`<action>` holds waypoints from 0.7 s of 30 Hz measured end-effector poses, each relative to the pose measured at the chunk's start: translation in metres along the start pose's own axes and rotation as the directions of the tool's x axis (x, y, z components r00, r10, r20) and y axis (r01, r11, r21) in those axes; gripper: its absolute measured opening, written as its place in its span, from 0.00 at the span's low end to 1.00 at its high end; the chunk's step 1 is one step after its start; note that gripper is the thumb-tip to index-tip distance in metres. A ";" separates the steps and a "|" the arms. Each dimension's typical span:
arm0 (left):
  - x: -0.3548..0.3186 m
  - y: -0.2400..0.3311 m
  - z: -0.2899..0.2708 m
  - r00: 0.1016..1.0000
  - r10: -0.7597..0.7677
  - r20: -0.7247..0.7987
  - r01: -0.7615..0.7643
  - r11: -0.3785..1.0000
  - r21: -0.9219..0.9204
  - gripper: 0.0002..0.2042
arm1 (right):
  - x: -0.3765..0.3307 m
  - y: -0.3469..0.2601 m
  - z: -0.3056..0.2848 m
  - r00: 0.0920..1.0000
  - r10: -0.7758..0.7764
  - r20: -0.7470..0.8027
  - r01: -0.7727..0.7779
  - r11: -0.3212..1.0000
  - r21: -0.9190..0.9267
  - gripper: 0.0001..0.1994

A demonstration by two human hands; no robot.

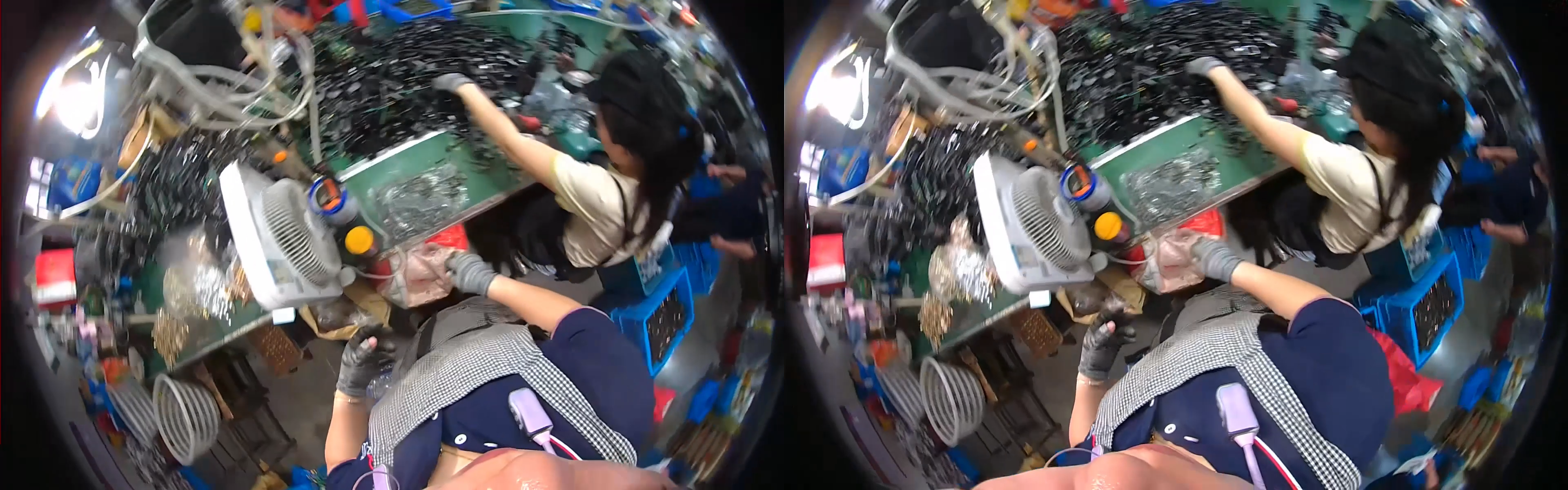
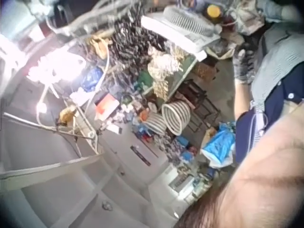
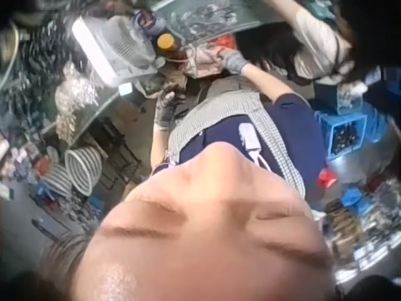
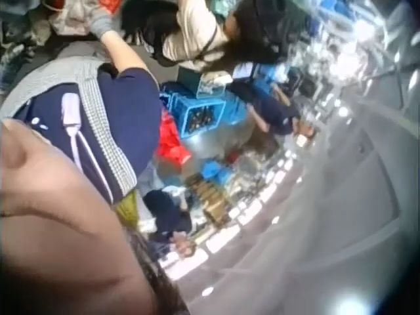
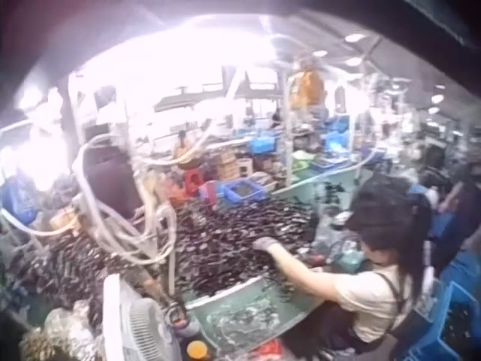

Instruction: Assembling, bundling, and taping electrical wiring harnesses at an industrial workbench.

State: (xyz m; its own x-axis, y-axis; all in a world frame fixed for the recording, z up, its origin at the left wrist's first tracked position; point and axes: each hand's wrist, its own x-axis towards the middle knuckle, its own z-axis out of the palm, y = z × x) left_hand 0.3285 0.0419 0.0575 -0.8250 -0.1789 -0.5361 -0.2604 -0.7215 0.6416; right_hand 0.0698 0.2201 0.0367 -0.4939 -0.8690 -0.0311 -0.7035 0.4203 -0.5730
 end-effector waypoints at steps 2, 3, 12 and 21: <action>0.007 -0.003 0.011 0.999 0.002 0.044 -0.006 0.996 0.094 0.21 | -0.019 0.040 0.036 1.000 -0.011 0.016 0.011 1.000 0.004 0.11; 0.015 -0.003 0.016 0.999 0.041 0.034 -0.045 0.988 0.148 0.20 | -0.031 0.061 0.061 1.000 -0.015 -0.027 0.015 1.000 0.006 0.11; 0.113 -0.010 0.117 0.881 -0.170 0.441 0.058 0.965 0.255 0.19 | -0.127 0.078 0.020 0.889 0.400 -0.222 -0.402 0.915 0.038 0.10; 0.172 -0.041 0.233 0.571 -0.543 0.616 -0.062 0.720 0.692 0.19 | -0.260 0.038 0.017 0.364 0.825 -0.432 -0.811 0.509 0.288 0.14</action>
